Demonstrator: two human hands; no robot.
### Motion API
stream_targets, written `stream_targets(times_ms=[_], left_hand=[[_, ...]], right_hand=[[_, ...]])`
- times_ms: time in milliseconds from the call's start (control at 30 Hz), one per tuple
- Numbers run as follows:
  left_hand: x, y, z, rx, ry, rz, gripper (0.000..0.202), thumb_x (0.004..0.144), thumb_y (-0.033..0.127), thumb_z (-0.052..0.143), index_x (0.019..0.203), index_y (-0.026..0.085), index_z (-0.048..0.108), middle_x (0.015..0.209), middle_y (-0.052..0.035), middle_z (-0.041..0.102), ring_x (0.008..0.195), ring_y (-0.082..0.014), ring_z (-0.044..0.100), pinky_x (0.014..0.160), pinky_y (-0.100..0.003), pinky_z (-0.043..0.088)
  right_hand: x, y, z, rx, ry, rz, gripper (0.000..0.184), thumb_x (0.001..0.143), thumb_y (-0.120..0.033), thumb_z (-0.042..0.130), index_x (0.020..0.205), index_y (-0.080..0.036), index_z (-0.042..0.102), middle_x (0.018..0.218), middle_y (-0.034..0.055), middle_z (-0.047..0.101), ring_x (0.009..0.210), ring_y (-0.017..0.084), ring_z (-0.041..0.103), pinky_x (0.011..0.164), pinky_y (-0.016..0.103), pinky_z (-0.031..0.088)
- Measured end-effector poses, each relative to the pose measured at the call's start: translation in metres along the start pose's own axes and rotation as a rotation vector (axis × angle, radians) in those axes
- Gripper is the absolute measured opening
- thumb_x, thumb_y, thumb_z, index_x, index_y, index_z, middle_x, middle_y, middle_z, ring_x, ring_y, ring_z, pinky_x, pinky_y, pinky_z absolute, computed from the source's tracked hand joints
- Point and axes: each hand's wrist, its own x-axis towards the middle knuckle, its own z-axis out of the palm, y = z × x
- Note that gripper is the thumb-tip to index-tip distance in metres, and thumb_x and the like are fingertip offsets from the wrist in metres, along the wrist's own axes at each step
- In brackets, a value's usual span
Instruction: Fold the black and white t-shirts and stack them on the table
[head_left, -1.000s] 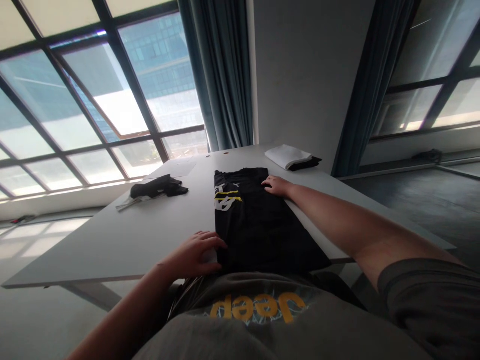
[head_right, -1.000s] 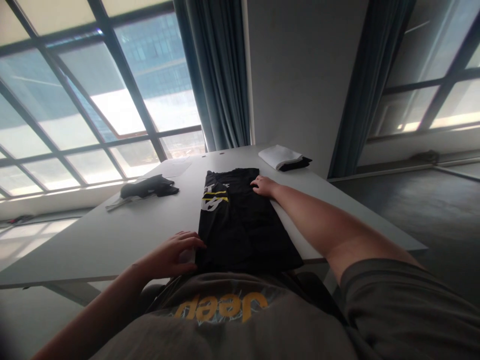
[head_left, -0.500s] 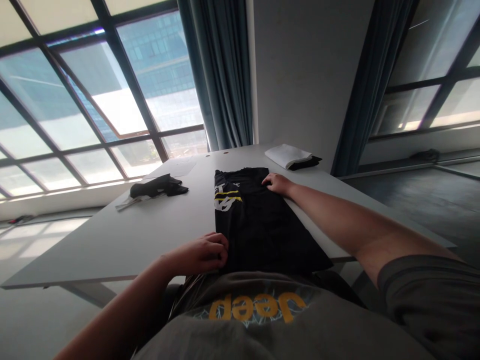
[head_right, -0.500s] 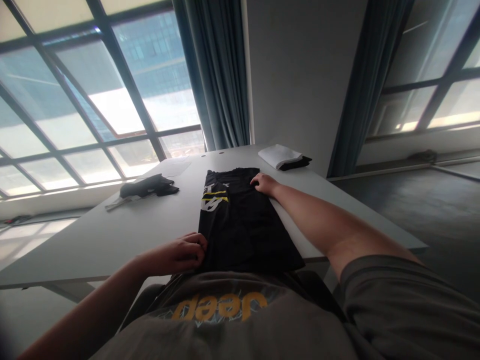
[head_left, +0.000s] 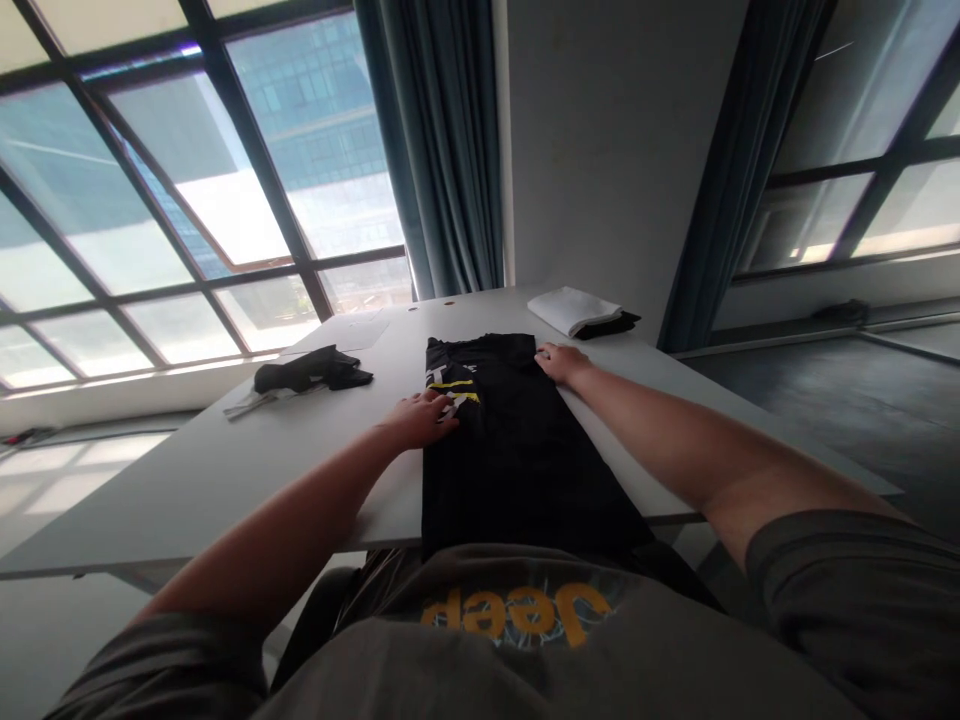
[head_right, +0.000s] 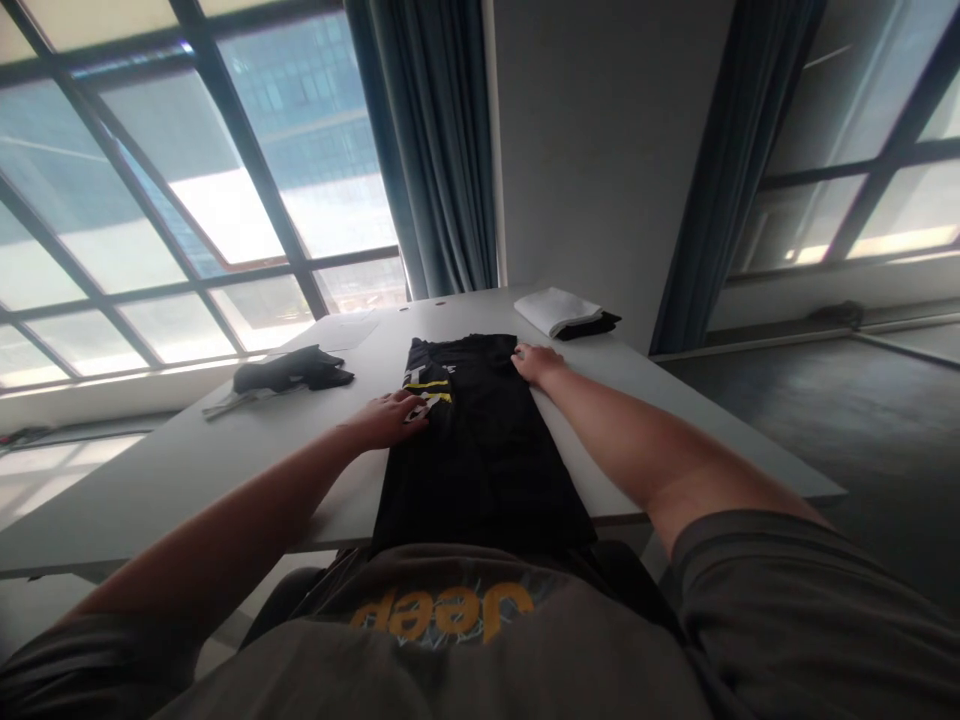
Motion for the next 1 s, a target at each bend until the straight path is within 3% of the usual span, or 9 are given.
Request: stream_targets(times_ms=[100,167,233,333,433,533,667,800,1000], left_hand=[[0.044,-0.008,0.013,0.128,0.032,-0.154,0.051,0.112,0.059,0.046,0.157,0.036,0.054,0.157,-0.0111,0.053,0.138,-0.0377,0.055,0.113,-0.053,0.045],[0.064,-0.019,0.019,0.134,0.024,-0.187,0.053,0.114,0.058,0.041,0.162,0.037,0.048,0.164,-0.0110,0.045,0.145,-0.0392,0.049,0.117,-0.057,0.040],[0.077,-0.032,0.023,0.109,0.025,-0.197,0.057,0.114,0.058,0.041,0.166,0.035,0.044,0.172,-0.0118,0.034,0.154,-0.0404,0.038,0.123,-0.061,0.032],[0.082,-0.049,0.027,0.067,0.030,-0.172,0.060,0.114,0.057,0.043,0.169,0.034,0.040,0.176,-0.0126,0.024,0.161,-0.0415,0.020,0.125,-0.066,0.022],[0.076,-0.058,0.029,0.046,0.004,-0.145,0.060,0.115,0.056,0.042,0.171,0.036,0.036,0.176,-0.0129,0.025,0.162,-0.0415,0.019,0.124,-0.068,0.021],[0.067,-0.054,0.029,0.095,0.018,-0.151,0.060,0.114,0.058,0.042,0.171,0.038,0.037,0.177,-0.0102,0.025,0.162,-0.0422,0.018,0.125,-0.069,0.018],[0.056,-0.032,0.033,0.199,0.120,0.150,0.054,0.113,0.052,0.051,0.165,0.038,0.049,0.175,-0.0056,0.030,0.162,-0.0395,0.019,0.129,-0.063,0.013],[0.055,-0.010,0.039,0.148,0.046,0.345,0.055,0.115,0.046,0.047,0.168,0.030,0.046,0.172,-0.0105,0.036,0.159,-0.0361,0.031,0.129,-0.054,0.025],[0.040,0.022,0.033,0.058,0.048,0.634,0.051,0.113,0.042,0.054,0.163,0.035,0.053,0.172,-0.0060,0.038,0.158,-0.0346,0.033,0.131,-0.053,0.021]], right_hand=[[-0.006,-0.013,-0.005,0.079,-0.075,-0.040,0.050,0.098,-0.041,0.062,0.145,-0.025,0.070,0.145,0.0090,0.067,0.133,0.027,0.062,0.118,0.036,0.043],[-0.008,-0.022,-0.009,0.156,-0.131,-0.096,0.045,0.099,-0.035,0.060,0.141,-0.024,0.073,0.143,0.0069,0.068,0.133,0.023,0.062,0.115,0.027,0.043],[-0.009,-0.029,-0.013,0.183,-0.158,-0.063,0.041,0.103,-0.032,0.053,0.137,-0.023,0.075,0.140,0.0050,0.070,0.129,0.018,0.064,0.109,0.021,0.045],[-0.007,-0.036,-0.018,0.106,-0.174,0.056,0.041,0.103,-0.030,0.051,0.137,-0.023,0.072,0.137,0.0047,0.072,0.121,0.019,0.068,0.101,0.023,0.050],[-0.003,-0.040,-0.020,0.017,-0.225,0.099,0.049,0.093,-0.030,0.065,0.141,-0.022,0.067,0.131,0.0093,0.074,0.113,0.026,0.071,0.095,0.030,0.053],[-0.001,-0.046,-0.021,-0.050,-0.286,0.104,0.058,0.086,-0.025,0.072,0.143,-0.018,0.066,0.124,0.0137,0.075,0.107,0.029,0.072,0.090,0.033,0.054],[-0.004,-0.050,-0.029,-0.111,-0.267,0.046,0.052,0.086,-0.016,0.070,0.137,-0.022,0.070,0.134,0.0113,0.072,0.119,0.028,0.069,0.094,0.031,0.052],[-0.007,-0.047,-0.042,-0.182,-0.193,0.024,0.041,0.093,-0.016,0.062,0.132,-0.025,0.074,0.136,0.0115,0.070,0.123,0.030,0.067,0.098,0.033,0.050],[0.011,-0.060,-0.052,-0.271,-0.237,0.002,0.035,0.095,-0.015,0.061,0.126,-0.016,0.078,0.134,0.0203,0.070,0.124,0.035,0.067,0.102,0.039,0.050]])
